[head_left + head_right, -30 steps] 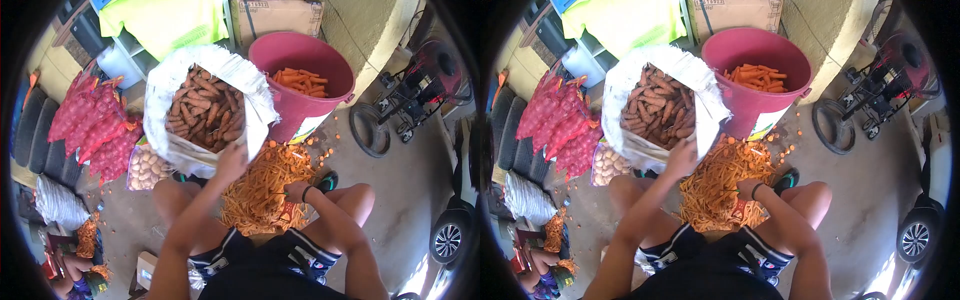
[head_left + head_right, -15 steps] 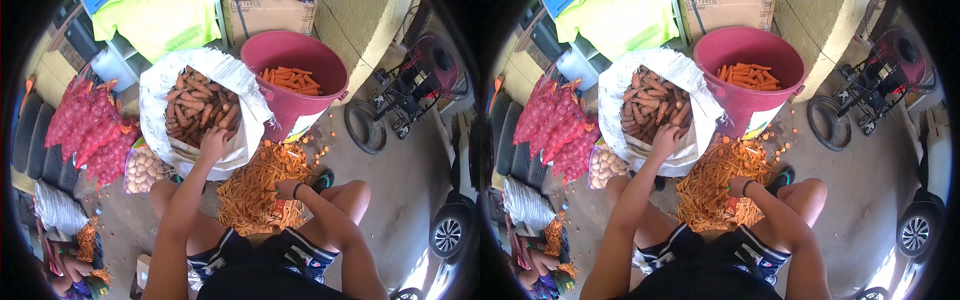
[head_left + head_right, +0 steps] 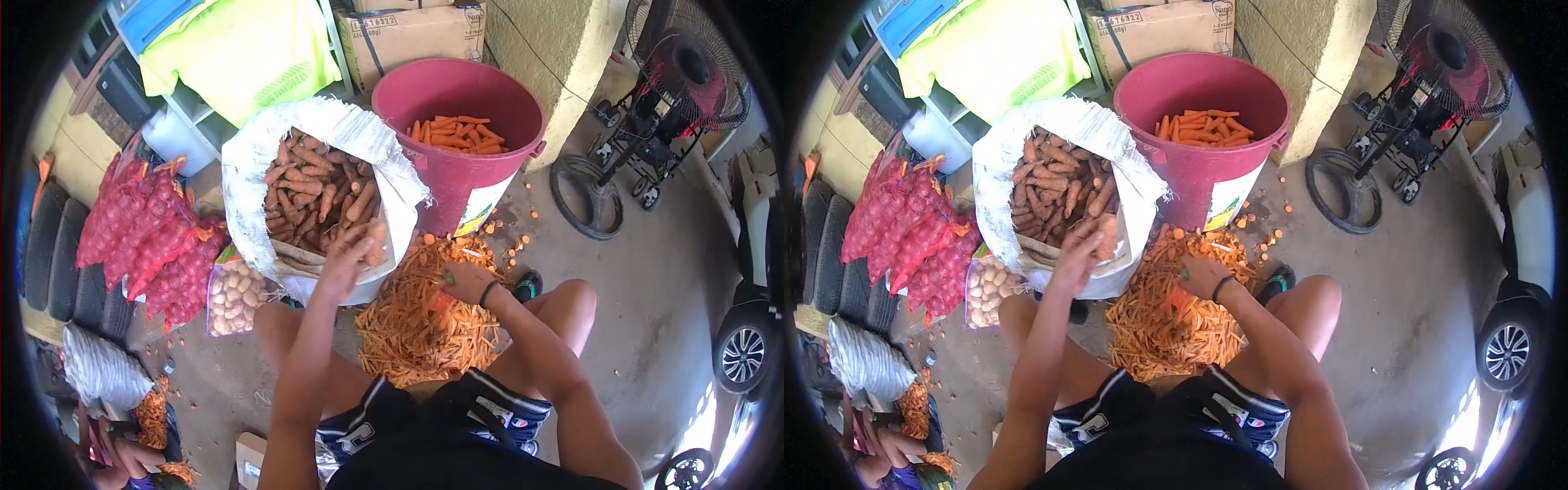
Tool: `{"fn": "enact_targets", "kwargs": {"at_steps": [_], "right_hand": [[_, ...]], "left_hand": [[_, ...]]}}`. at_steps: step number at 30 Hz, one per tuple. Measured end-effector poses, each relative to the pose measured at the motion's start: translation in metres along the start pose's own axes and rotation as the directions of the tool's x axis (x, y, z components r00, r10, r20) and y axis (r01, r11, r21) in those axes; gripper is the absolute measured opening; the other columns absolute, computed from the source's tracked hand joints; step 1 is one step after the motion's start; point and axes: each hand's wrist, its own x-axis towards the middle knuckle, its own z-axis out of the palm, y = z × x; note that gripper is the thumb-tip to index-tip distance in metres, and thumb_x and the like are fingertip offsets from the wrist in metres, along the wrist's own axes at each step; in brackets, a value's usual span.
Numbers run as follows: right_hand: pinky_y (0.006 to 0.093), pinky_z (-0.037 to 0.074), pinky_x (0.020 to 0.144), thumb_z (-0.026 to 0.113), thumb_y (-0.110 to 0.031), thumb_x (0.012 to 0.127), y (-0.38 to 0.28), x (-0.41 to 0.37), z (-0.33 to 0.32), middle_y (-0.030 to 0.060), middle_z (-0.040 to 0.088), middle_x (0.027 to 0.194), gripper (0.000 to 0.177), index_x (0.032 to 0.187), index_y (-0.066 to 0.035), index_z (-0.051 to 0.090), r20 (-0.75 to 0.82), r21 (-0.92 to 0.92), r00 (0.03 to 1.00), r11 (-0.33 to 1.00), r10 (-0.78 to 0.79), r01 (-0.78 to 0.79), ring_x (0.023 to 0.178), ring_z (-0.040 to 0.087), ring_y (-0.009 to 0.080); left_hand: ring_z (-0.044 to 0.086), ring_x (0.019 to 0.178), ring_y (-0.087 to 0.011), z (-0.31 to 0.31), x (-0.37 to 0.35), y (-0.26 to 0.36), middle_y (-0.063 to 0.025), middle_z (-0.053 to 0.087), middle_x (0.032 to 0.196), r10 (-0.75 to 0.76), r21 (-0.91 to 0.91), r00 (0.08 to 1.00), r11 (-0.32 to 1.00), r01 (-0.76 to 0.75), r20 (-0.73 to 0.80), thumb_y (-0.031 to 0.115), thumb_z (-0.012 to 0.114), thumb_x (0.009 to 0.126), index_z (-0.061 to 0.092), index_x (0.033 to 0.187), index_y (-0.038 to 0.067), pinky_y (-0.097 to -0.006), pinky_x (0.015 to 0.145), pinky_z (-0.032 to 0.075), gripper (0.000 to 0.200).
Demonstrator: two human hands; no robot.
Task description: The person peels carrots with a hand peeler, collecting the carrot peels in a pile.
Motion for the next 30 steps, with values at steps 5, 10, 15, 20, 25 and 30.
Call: {"fn": "enact_targets", "kwargs": {"at_steps": [5,10,15,20,25,30], "right_hand": [[0.0499,0.054,0.073,0.067,-0.029,0.089,-0.03,-0.008,-0.021,0.0235,0.069,0.09,0.033,0.105,-0.001,0.06,-0.332,0.176,0.943,0.983,0.003,0.059,0.084,0.068,0.0425],[0.049,0.055,0.074,0.069,-0.024,0.087,-0.036,-0.005,0.0,0.023,0.069,0.09,0.026,0.101,-0.004,0.062,-0.459,0.196,0.888,0.971,-0.036,0.14,0.085,0.068,0.0411],[0.0482,0.055,0.075,0.07,-0.021,0.085,-0.044,-0.007,-0.002,0.0231,0.069,0.091,0.023,0.1,-0.004,0.063,-0.427,0.189,0.903,0.973,-0.042,0.135,0.086,0.068,0.041],[0.049,0.055,0.077,0.07,-0.026,0.085,-0.037,-0.003,0.002,0.0227,0.069,0.093,0.029,0.103,-0.003,0.063,-0.357,0.157,0.934,0.983,-0.03,0.092,0.087,0.068,0.0424],[0.0493,0.053,0.086,0.071,-0.038,0.085,0.003,0.009,0.002,0.0219,0.07,0.102,0.045,0.116,-0.006,0.064,-0.005,0.064,0.994,0.992,0.105,-0.105,0.097,0.067,0.0408],[0.0408,0.052,0.082,0.088,-0.044,0.071,0.01,0.008,-0.017,0.0143,0.067,0.1,0.064,0.114,-0.004,0.062,-0.15,0.244,0.989,0.969,-0.004,0.041,0.093,0.067,0.0311]], "left_hand": [[0.062,0.087,-0.0102,0.027,-0.004,-0.041,-0.0044,0.062,0.105,0.062,0.059,0.995,0.996,-0.066,0.073,0.017,0.06,0.1,0.057,0.123,0.0,-0.0266,0.076,0.052,0.029],[0.054,0.079,-0.0043,0.037,-0.01,-0.056,0.0009,0.062,0.091,0.108,0.333,0.989,0.933,-0.137,0.105,0.016,0.073,0.093,0.059,0.108,0.001,-0.0223,0.071,0.046,0.025],[0.052,0.078,-0.0032,0.043,-0.009,-0.069,0.0003,0.062,0.092,0.182,0.355,0.976,0.91,-0.213,0.118,0.012,0.071,0.094,0.057,0.107,0.003,-0.02,0.067,0.043,0.022],[0.052,0.078,-0.0036,0.04,-0.012,-0.07,-0.0002,0.062,0.092,0.228,0.397,0.956,0.873,-0.284,0.183,0.012,0.072,0.093,0.056,0.107,0.003,-0.0208,0.067,0.043,0.023],[0.055,0.081,-0.0057,0.039,-0.02,-0.053,0.0003,0.061,0.092,0.085,0.331,0.985,0.935,-0.131,0.15,0.017,0.074,0.092,0.057,0.107,0.003,-0.0217,0.071,0.045,0.026],[0.053,0.073,-0.0071,0.037,-0.014,-0.06,0.0009,0.059,0.093,-0.053,-0.097,0.998,0.994,0.049,-0.04,0.02,0.052,0.105,0.054,0.119,0.008,-0.0224,0.061,0.045,0.018]]}}
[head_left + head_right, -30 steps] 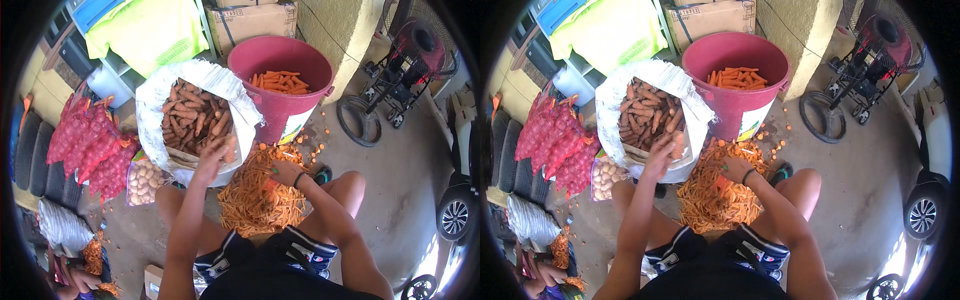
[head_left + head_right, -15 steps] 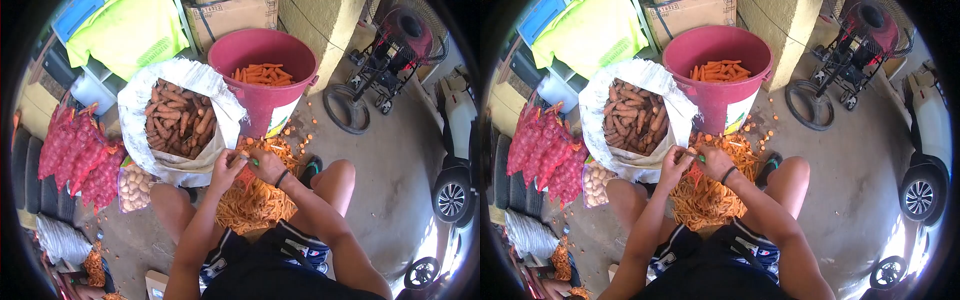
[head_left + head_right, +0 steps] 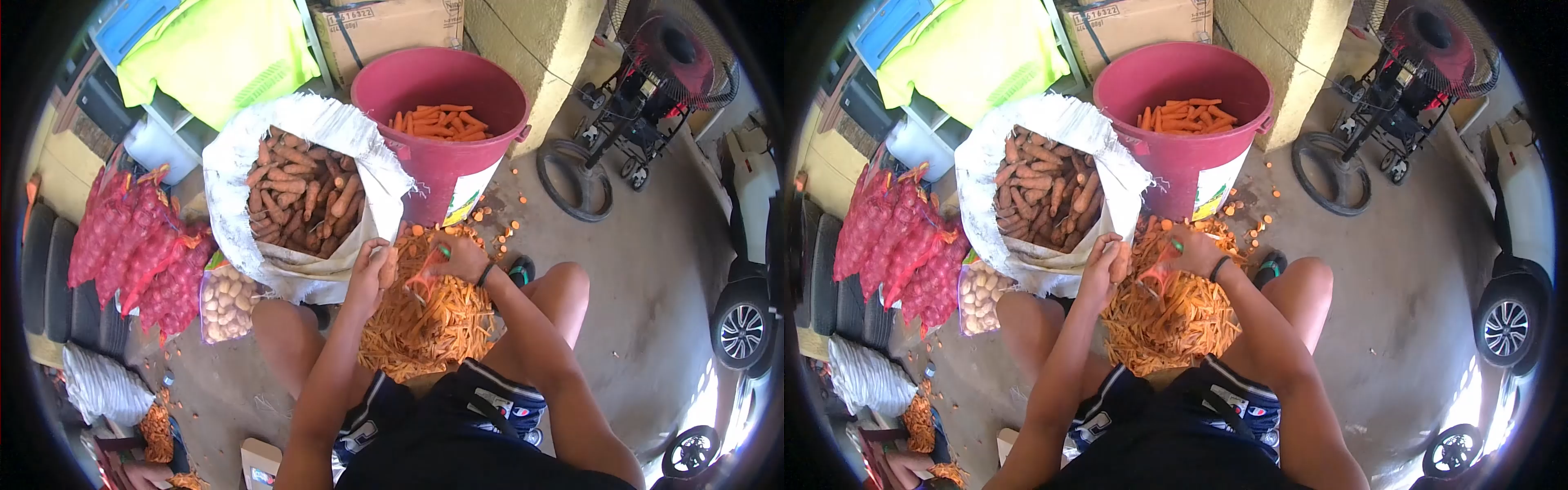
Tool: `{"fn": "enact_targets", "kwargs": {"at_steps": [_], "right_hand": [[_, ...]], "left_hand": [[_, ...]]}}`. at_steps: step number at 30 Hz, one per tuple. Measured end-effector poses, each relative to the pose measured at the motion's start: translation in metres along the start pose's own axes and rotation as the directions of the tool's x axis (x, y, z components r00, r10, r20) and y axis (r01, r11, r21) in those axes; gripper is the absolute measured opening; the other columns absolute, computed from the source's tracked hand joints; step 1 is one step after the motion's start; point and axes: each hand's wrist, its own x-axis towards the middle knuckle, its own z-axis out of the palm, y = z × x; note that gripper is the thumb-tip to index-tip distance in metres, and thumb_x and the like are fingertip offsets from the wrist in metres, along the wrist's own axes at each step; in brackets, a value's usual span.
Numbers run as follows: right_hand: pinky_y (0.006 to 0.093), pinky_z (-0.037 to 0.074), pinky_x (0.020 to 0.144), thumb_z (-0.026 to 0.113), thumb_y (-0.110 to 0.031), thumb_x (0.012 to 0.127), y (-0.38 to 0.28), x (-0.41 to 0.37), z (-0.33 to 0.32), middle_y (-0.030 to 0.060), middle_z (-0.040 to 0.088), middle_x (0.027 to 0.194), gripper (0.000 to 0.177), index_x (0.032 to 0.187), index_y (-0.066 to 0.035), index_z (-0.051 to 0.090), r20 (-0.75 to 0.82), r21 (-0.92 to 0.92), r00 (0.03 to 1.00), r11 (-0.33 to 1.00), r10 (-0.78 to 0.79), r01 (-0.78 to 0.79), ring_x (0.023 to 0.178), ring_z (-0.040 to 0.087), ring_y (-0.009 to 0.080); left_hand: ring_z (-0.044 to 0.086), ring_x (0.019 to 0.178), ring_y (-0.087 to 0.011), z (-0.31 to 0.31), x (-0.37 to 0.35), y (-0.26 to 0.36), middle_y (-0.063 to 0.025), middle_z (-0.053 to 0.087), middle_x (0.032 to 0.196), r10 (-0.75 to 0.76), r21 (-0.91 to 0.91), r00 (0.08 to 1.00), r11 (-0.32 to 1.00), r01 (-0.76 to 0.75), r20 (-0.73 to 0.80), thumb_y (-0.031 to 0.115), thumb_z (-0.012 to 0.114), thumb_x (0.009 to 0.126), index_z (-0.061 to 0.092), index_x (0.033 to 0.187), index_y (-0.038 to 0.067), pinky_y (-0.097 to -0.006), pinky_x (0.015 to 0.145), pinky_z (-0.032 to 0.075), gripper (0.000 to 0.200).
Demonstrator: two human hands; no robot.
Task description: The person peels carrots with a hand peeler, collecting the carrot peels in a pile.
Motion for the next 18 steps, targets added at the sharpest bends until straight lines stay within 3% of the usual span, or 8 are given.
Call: {"fn": "enact_targets", "kwargs": {"at_steps": [3,4,7,10,13,14,17,18], "right_hand": [[0.0366,0.052,0.079,0.093,-0.033,0.068,-0.014,0.001,0.006,0.0121,0.066,0.098,0.061,0.112,-0.004,0.062,-0.226,0.189,0.963,0.963,-0.146,0.191,0.089,0.066,0.026],[0.0339,0.052,0.077,0.094,-0.024,0.067,-0.02,0.002,0.009,0.0106,0.066,0.096,0.056,0.109,-0.003,0.063,-0.319,0.192,0.912,0.924,-0.259,0.33,0.086,0.065,0.0225],[0.0335,0.053,0.077,0.093,-0.022,0.068,-0.031,-0.003,0.006,0.0102,0.068,0.097,0.053,0.108,-0.002,0.064,-0.274,0.204,0.943,0.946,-0.191,0.251,0.085,0.066,0.0225],[0.0332,0.054,0.077,0.093,-0.022,0.067,-0.02,0.005,-0.003,0.0111,0.069,0.099,0.055,0.108,-0.002,0.064,-0.368,0.122,0.902,0.949,-0.227,0.289,0.085,0.066,0.0215],[0.0334,0.055,0.076,0.094,-0.019,0.066,-0.004,0.012,-0.019,0.0122,0.07,0.102,0.052,0.106,-0.002,0.065,-0.464,0.16,0.886,0.986,0.031,0.049,0.087,0.068,0.0209],[0.0341,0.056,0.077,0.093,-0.018,0.066,0.0,0.012,-0.021,0.0132,0.07,0.104,0.05,0.104,-0.003,0.065,-0.437,0.243,0.896,0.969,0.074,0.039,0.089,0.069,0.0213],[0.0344,0.056,0.077,0.093,-0.017,0.067,-0.019,0.004,0.005,0.0129,0.071,0.103,0.048,0.104,-0.003,0.066,-0.419,0.111,0.869,0.935,-0.264,0.338,0.09,0.069,0.0213],[0.0346,0.056,0.078,0.092,-0.017,0.068,-0.035,-0.002,0.007,0.013,0.07,0.101,0.048,0.106,-0.003,0.066,-0.334,0.185,0.898,0.915,-0.286,0.359,0.091,0.069,0.021]], "left_hand": [[0.064,0.082,-0.0128,-0.01,0.008,-0.01,-0.0025,0.063,0.098,-0.17,-0.136,0.985,0.976,0.171,0.016,0.025,0.05,0.106,0.054,0.115,0.009,-0.0283,0.07,0.055,0.019],[0.066,0.082,-0.0132,-0.007,0.008,-0.012,-0.0038,0.064,0.1,-0.215,-0.117,0.977,0.97,0.214,-0.002,0.025,0.048,0.107,0.055,0.115,0.009,-0.0295,0.069,0.056,0.019],[0.066,0.083,-0.0131,0.004,0.003,-0.013,-0.0041,0.065,0.101,-0.239,-0.101,0.971,0.966,0.239,0.016,0.024,0.048,0.107,0.055,0.114,0.008,-0.0285,0.07,0.056,0.019],[0.067,0.085,-0.0129,0.003,0.004,-0.013,-0.0053,0.065,0.101,-0.188,-0.065,0.977,0.979,0.195,0.1,0.024,0.047,0.107,0.056,0.114,0.008,-0.0289,0.071,0.057,0.019],[0.067,0.085,-0.0138,0.012,-0.007,0.004,-0.0053,0.066,0.1,-0.23,-0.049,0.972,0.971,0.232,0.044,0.023,0.047,0.107,0.057,0.114,0.008,-0.0289,0.072,0.057,0.02],[0.067,0.085,-0.0137,0.008,-0.007,0.003,-0.0052,0.066,0.1,-0.224,-0.065,0.972,0.971,0.228,0.064,0.023,0.047,0.107,0.058,0.115,0.007,-0.0288,0.071,0.057,0.02],[0.066,0.085,-0.0137,-0.001,0.002,-0.004,-0.0057,0.065,0.099,-0.206,-0.089,0.975,0.973,0.213,0.084,0.023,0.048,0.107,0.057,0.115,0.006,-0.0287,0.07,0.056,0.021],[0.066,0.085,-0.0137,0.0,0.003,-0.005,-0.0063,0.065,0.1,-0.213,-0.08,0.976,0.973,0.217,0.053,0.023,0.049,0.107,0.057,0.115,0.005,-0.0288,0.07,0.055,0.022]]}}
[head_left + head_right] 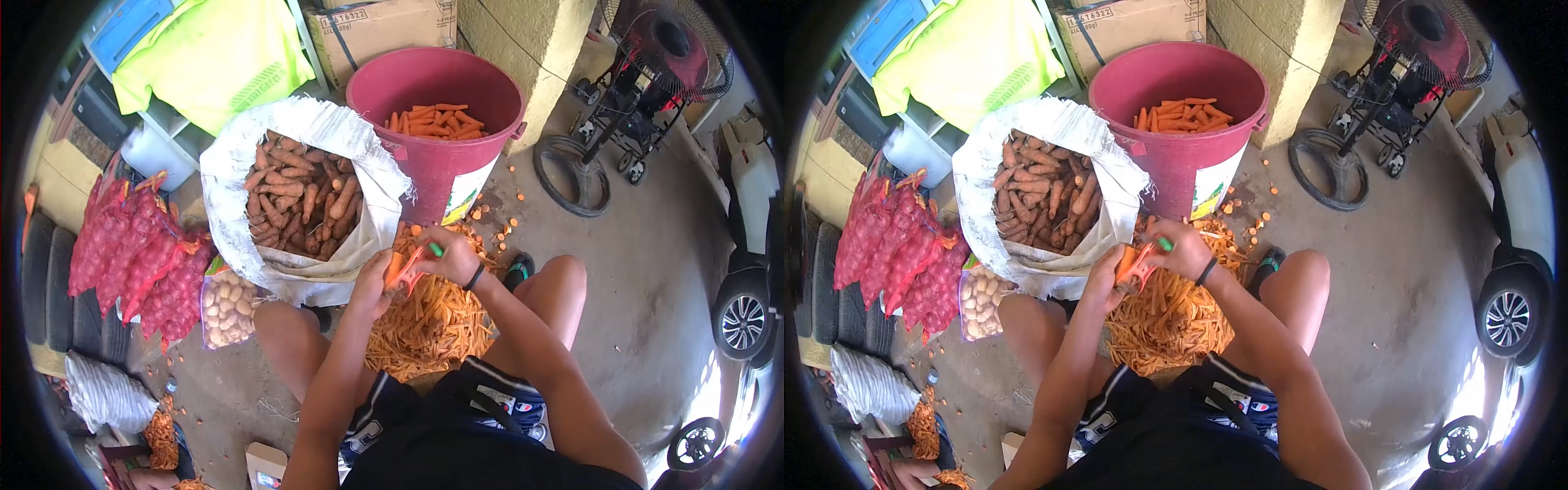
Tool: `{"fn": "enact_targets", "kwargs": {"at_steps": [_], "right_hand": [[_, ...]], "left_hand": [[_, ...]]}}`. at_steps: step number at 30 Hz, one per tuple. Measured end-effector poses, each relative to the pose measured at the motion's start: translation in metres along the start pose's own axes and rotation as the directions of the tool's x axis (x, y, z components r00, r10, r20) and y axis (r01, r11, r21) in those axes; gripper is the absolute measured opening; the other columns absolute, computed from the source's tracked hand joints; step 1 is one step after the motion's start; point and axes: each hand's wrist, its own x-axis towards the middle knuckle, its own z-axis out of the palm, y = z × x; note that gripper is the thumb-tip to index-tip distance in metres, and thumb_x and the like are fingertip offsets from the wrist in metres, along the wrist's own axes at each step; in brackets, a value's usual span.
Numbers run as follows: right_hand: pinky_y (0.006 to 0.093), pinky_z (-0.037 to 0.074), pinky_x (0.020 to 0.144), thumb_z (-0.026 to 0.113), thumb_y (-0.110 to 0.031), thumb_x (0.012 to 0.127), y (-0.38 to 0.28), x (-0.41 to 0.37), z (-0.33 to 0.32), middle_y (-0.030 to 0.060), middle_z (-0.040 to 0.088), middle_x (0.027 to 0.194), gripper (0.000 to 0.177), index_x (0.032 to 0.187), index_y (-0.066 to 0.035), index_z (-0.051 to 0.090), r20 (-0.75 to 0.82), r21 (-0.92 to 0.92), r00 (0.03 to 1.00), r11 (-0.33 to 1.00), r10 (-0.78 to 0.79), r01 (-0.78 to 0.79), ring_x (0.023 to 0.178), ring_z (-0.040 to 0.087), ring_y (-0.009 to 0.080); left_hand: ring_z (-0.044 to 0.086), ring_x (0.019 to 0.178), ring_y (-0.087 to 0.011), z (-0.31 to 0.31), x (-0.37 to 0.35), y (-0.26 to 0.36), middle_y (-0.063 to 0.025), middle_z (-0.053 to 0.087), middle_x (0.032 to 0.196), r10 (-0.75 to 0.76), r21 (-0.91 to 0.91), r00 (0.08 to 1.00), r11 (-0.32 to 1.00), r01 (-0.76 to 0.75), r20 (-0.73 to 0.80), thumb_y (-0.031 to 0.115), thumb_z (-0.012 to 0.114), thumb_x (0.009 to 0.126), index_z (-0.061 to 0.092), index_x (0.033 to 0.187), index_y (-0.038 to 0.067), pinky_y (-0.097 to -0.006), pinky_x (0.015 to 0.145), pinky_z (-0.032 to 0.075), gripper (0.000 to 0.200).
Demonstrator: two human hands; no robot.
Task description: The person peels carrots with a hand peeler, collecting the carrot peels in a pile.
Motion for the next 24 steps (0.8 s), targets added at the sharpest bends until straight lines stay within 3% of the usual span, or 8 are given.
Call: {"fn": "enact_targets", "kwargs": {"at_steps": [7,9,10,13,17,20,21,24], "right_hand": [[0.0325,0.055,0.074,0.091,-0.02,0.071,0.025,0.011,-0.029,0.009,0.071,0.092,0.045,0.105,-0.002,0.067,-0.234,-0.093,0.947,0.964,0.221,-0.248,0.081,0.067,0.0171],[0.0327,0.054,0.074,0.093,-0.021,0.069,0.019,0.003,-0.009,0.0085,0.07,0.091,0.048,0.104,-0.002,0.067,-0.188,-0.074,0.982,0.997,0.021,-0.036,0.08,0.066,0.0166],[0.0331,0.056,0.078,0.091,-0.019,0.07,0.003,-0.001,-0.003,0.01,0.071,0.106,0.044,0.104,-0.005,0.068,-0.083,-0.028,0.997,1.0,-0.003,0.001,0.092,0.069,0.0199],[0.0326,0.057,0.077,0.091,-0.019,0.07,0.004,0.001,-0.003,0.0088,0.071,0.103,0.043,0.104,-0.005,0.068,-0.088,-0.11,0.994,0.993,-0.061,0.052,0.089,0.07,0.0198],[0.0343,0.057,0.076,0.092,-0.02,0.069,0.021,0.013,-0.031,0.0098,0.072,0.098,0.048,0.105,-0.002,0.066,-0.229,-0.036,0.937,0.959,0.265,-0.28,0.086,0.07,0.0192],[0.0351,0.056,0.078,0.093,-0.02,0.068,0.006,-0.001,-0.004,0.0103,0.07,0.098,0.049,0.105,-0.004,0.066,-0.12,-0.064,0.991,0.997,-0.056,0.049,0.091,0.069,0.021],[0.0349,0.055,0.079,0.093,-0.021,0.067,-0.014,-0.002,-0.003,0.0107,0.07,0.099,0.048,0.104,-0.005,0.067,0.015,-0.085,1.0,0.996,0.018,-0.016,0.093,0.068,0.0218],[0.0344,0.056,0.077,0.093,-0.021,0.066,0.002,0.0,-0.004,0.0121,0.07,0.097,0.048,0.104,-0.004,0.068,-0.073,-0.121,0.997,0.992,0.025,-0.034,0.089,0.07,0.0214]], "left_hand": [[0.065,0.075,-0.0169,-0.002,-0.007,-0.002,-0.0064,0.064,0.093,-0.001,-0.007,1.0,1.0,0.001,-0.03,0.024,0.047,0.107,0.057,0.112,0.003,-0.0281,0.061,0.053,0.024],[0.065,0.076,-0.0163,-0.002,-0.007,0.001,-0.0059,0.063,0.094,-0.008,-0.045,0.999,0.999,0.01,0.046,0.024,0.047,0.107,0.058,0.112,0.004,-0.0298,0.063,0.054,0.023],[0.064,0.077,-0.0161,-0.003,-0.007,0.002,-0.0057,0.063,0.094,-0.011,-0.066,0.997,0.998,0.016,0.078,0.024,0.048,0.107,0.058,0.112,0.004,-0.0306,0.064,0.054,0.023],[0.063,0.077,-0.0163,-0.009,-0.005,-0.008,-0.0064,0.063,0.094,0.005,0.045,1.0,0.999,-0.005,0.006,0.025,0.048,0.107,0.058,0.11,0.004,-0.0318,0.065,0.054,0.024],[0.063,0.077,-0.0155,-0.006,-0.01,-0.006,-0.0066,0.064,0.096,-0.004,0.048,1.0,0.999,0.005,-0.019,0.027,0.049,0.107,0.058,0.111,0.005,-0.0319,0.066,0.054,0.025],[0.063,0.08,-0.0136,-0.015,-0.002,-0.006,-0.0062,0.064,0.097,-0.039,0.02,0.999,0.999,0.039,0.017,0.027,0.05,0.106,0.059,0.113,0.005,-0.0299,0.068,0.054,0.025],[0.063,0.081,-0.0133,-0.015,-0.002,-0.004,-0.006,0.064,0.097,-0.059,0.04,0.998,0.997,0.059,0.019,0.027,0.05,0.106,0.059,0.113,0.005,-0.0295,0.069,0.054,0.025],[0.063,0.078,-0.013,-0.016,-0.004,-0.012,-0.005,0.064,0.094,-0.025,0.069,0.999,0.997,0.028,-0.045,0.027,0.051,0.106,0.059,0.113,0.005,-0.0288,0.066,0.055,0.025]]}}
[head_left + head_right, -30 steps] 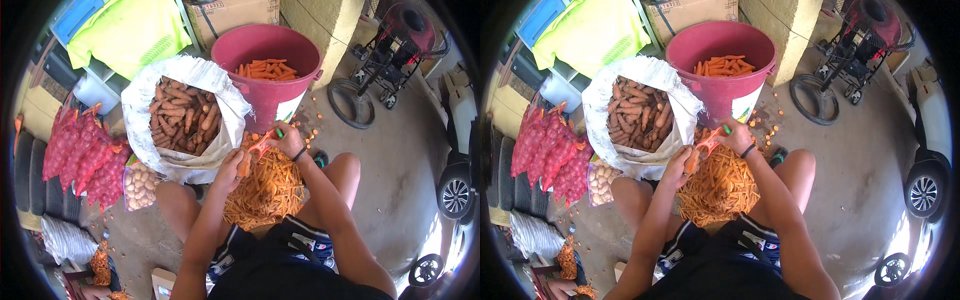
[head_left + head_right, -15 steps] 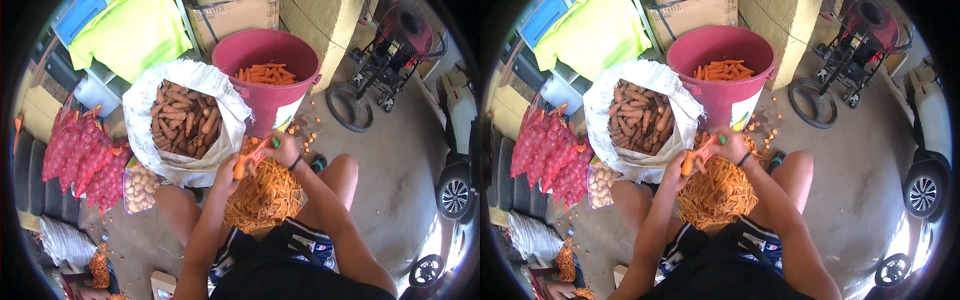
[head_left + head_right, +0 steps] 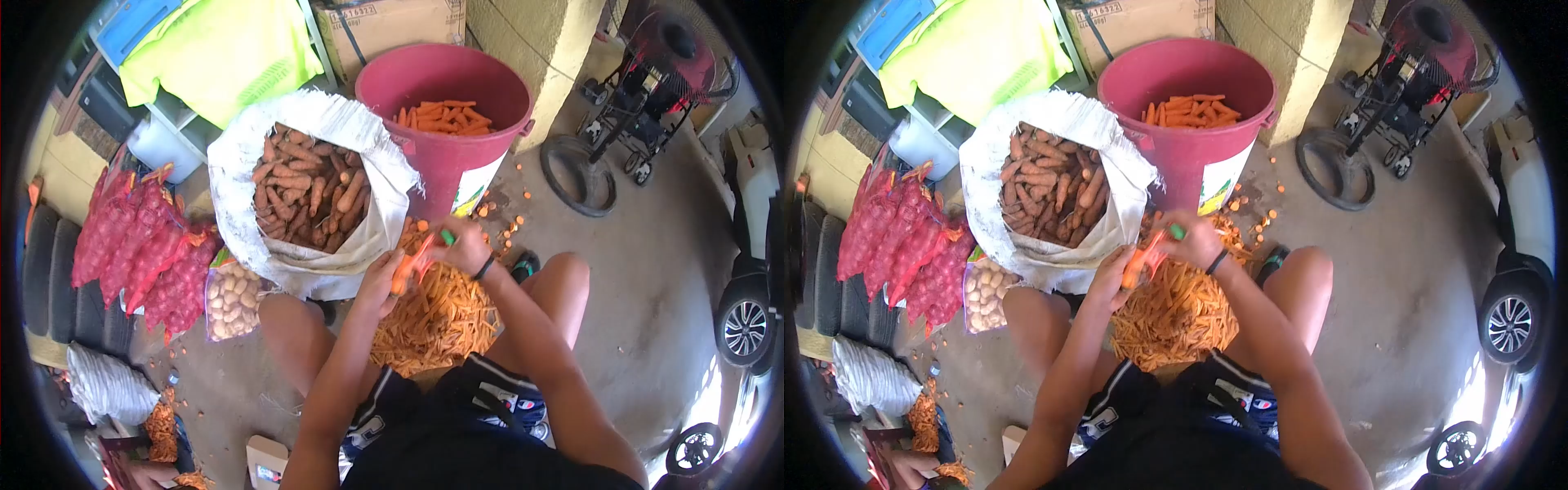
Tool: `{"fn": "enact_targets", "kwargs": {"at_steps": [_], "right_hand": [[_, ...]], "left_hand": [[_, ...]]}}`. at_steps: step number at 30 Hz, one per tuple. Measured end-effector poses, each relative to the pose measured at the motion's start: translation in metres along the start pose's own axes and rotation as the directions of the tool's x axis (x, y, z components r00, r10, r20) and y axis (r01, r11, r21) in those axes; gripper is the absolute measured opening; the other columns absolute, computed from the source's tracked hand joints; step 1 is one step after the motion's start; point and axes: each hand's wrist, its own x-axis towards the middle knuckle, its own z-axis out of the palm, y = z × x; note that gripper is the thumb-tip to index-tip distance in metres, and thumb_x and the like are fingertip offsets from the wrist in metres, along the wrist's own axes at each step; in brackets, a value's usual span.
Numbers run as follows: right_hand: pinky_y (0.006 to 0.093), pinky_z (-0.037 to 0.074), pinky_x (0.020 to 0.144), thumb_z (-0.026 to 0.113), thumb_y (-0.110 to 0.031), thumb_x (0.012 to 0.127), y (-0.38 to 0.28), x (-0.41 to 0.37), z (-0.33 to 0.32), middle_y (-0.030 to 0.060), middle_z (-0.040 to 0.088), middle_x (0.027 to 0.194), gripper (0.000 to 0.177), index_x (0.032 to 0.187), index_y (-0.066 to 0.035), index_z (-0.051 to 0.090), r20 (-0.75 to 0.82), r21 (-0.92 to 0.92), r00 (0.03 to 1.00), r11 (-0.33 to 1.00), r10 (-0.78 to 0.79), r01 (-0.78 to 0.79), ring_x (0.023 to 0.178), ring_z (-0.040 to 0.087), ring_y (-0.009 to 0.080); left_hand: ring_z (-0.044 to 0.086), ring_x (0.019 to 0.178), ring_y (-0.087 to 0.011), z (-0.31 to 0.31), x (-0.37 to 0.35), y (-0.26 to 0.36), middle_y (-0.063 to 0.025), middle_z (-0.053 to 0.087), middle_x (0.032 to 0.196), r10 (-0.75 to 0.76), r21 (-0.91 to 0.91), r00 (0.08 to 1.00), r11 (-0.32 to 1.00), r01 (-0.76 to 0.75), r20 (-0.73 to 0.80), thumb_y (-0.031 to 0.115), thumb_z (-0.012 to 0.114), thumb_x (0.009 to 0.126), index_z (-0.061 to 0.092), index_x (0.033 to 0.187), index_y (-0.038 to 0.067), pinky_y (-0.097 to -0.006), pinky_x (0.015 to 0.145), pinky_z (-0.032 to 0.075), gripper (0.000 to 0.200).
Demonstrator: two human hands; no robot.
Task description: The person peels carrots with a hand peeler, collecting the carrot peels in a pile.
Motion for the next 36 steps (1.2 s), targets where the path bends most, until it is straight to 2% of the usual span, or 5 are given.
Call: {"fn": "enact_targets", "kwargs": {"at_steps": [12,16,21,25,36], "right_hand": [[0.0382,0.056,0.08,0.092,-0.019,0.067,0.013,0.017,-0.021,0.0108,0.072,0.1,0.046,0.104,-0.006,0.069,-0.145,0.041,0.938,0.949,0.314,-0.312,0.09,0.07,0.0253],[0.035,0.057,0.072,0.091,-0.019,0.067,-0.013,-0.003,0.004,0.0112,0.072,0.096,0.044,0.102,-0.006,0.068,0.011,0.027,0.987,0.986,-0.162,0.162,0.082,0.071,0.0265],[0.0347,0.055,0.071,0.092,-0.018,0.069,0.019,0.013,-0.013,0.0122,0.069,0.088,0.048,0.106,-0.002,0.067,-0.168,-0.099,0.963,0.969,0.21,-0.228,0.078,0.068,0.0215],[0.0336,0.055,0.069,0.092,-0.018,0.069,-0.006,-0.001,0.005,0.0097,0.067,0.082,0.046,0.104,-0.003,0.066,-0.077,-0.01,0.969,0.972,-0.236,0.235,0.075,0.067,0.0207],[0.0365,0.058,0.076,0.091,-0.022,0.069,0.002,0.003,0.004,0.0115,0.071,0.096,0.045,0.104,-0.006,0.068,-0.011,-0.018,0.988,0.987,-0.157,0.157,0.084,0.071,0.0249]], "left_hand": [[0.063,0.075,-0.0147,-0.009,-0.002,-0.002,-0.0082,0.066,0.096,-0.045,-0.077,0.999,0.996,0.046,0.016,0.027,0.048,0.106,0.06,0.117,0.003,-0.0295,0.065,0.054,0.029],[0.064,0.078,-0.0151,0.006,0.004,0.005,-0.0074,0.065,0.093,-0.008,-0.122,1.0,0.992,0.009,0.014,0.028,0.047,0.107,0.06,0.114,0.003,-0.0299,0.067,0.054,0.029],[0.064,0.072,-0.015,0.003,-0.01,0.006,-0.0062,0.065,0.087,-0.05,0.057,0.998,0.997,0.052,-0.042,0.031,0.047,0.107,0.061,0.112,0.003,-0.0267,0.056,0.052,0.032],[0.063,0.069,-0.0137,0.0,0.001,0.009,-0.0061,0.064,0.089,-0.009,-0.162,0.997,0.987,0.021,0.076,0.035,0.055,0.104,0.06,0.11,0.003,-0.0268,0.054,0.053,0.032],[0.062,0.065,-0.015,0.006,0.004,0.002,-0.0061,0.064,0.083,-0.023,-0.086,1.0,0.996,0.023,-0.008,0.034,0.048,0.107,0.06,0.109,0.004,-0.026,0.053,0.051,0.033]]}}
